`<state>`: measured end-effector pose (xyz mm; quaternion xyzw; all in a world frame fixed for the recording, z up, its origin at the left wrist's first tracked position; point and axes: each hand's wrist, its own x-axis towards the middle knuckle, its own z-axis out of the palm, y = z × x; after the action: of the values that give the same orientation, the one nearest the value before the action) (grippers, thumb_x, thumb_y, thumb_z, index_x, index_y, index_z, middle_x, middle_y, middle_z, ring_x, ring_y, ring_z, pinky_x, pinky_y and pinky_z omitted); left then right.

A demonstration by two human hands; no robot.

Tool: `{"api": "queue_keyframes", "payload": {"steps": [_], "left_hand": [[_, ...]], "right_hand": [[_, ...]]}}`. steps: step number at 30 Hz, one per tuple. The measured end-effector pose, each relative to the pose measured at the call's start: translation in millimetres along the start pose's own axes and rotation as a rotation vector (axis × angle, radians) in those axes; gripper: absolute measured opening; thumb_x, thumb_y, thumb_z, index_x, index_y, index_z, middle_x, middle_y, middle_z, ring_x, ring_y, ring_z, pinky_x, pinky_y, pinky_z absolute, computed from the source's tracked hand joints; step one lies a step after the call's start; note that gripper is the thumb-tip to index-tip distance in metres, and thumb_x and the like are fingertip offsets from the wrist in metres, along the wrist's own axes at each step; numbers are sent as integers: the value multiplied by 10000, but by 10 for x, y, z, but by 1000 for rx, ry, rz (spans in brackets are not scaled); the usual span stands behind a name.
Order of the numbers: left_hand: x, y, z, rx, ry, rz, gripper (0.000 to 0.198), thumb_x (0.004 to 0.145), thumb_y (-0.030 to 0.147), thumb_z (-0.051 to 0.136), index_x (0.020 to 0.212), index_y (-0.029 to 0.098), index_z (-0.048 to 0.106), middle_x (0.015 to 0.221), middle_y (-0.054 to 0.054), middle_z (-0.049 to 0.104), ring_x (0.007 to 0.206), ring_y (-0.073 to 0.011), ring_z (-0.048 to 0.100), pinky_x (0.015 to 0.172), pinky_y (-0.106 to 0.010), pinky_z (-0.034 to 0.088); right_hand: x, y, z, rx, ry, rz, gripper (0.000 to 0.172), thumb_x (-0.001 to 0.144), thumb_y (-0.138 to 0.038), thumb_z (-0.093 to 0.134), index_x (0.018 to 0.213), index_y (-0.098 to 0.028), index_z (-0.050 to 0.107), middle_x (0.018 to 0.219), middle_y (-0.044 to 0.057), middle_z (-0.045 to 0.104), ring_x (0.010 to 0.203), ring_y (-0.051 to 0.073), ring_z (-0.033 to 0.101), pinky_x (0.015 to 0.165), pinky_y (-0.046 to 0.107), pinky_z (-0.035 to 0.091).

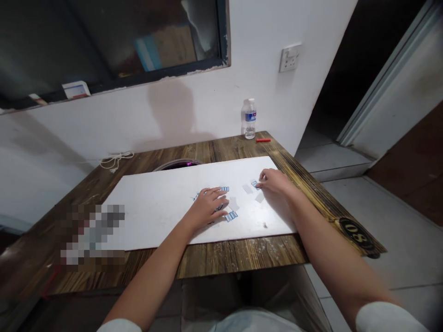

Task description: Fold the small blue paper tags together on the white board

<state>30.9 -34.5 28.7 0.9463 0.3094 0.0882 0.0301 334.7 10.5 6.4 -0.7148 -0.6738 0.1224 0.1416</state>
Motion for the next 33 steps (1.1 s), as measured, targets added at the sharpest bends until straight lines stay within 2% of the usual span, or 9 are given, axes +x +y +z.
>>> {"api": "queue_keyframes", "payload": {"steps": [4,12,17,22,28,33], "left_hand": [[-17,-32,9,9,86,-88,301,939,410,532,1167,255,653,1382,-69,581,1351,-271,431,1076,-482,301],[-43,-91,-64,-39,323,-435,260,936,342,497,1063,243,700,1247,-57,667,1224,-259,534,1044,-473,369],[-50,-86,-91,-38,380,-496,241,933,328,494,1015,230,698,1189,-62,693,1174,-252,566,1012,-456,396],[-47,-97,-82,-52,397,-528,239,924,322,497,989,226,706,1157,-65,706,1138,-255,585,994,-456,407],[-56,-123,-77,-52,438,-564,238,922,329,497,956,226,709,1121,-56,719,1107,-249,602,980,-444,419],[-83,-206,-63,-29,466,-665,246,915,309,493,979,244,722,1127,-46,722,1104,-258,605,969,-444,435]], "right_hand": [[37,58,25,57,-2,13,186,764,-306,735,930,-225,710,957,48,711,842,189,616,676,273,395],[63,81,77,66,3,-5,189,771,-264,702,956,-262,738,961,36,735,877,200,632,708,280,416],[34,20,31,60,-20,-10,98,792,-293,679,861,-251,734,953,30,732,889,201,623,732,287,415],[37,-20,34,66,-11,-24,106,810,-293,651,796,-239,741,907,41,738,914,224,622,751,303,413],[37,-72,34,201,-111,-143,129,809,-274,631,792,-215,745,889,45,731,871,195,630,751,269,439],[-82,-163,-44,179,-200,-268,128,797,-296,655,790,-234,768,1012,55,712,922,211,620,782,281,452]]}}
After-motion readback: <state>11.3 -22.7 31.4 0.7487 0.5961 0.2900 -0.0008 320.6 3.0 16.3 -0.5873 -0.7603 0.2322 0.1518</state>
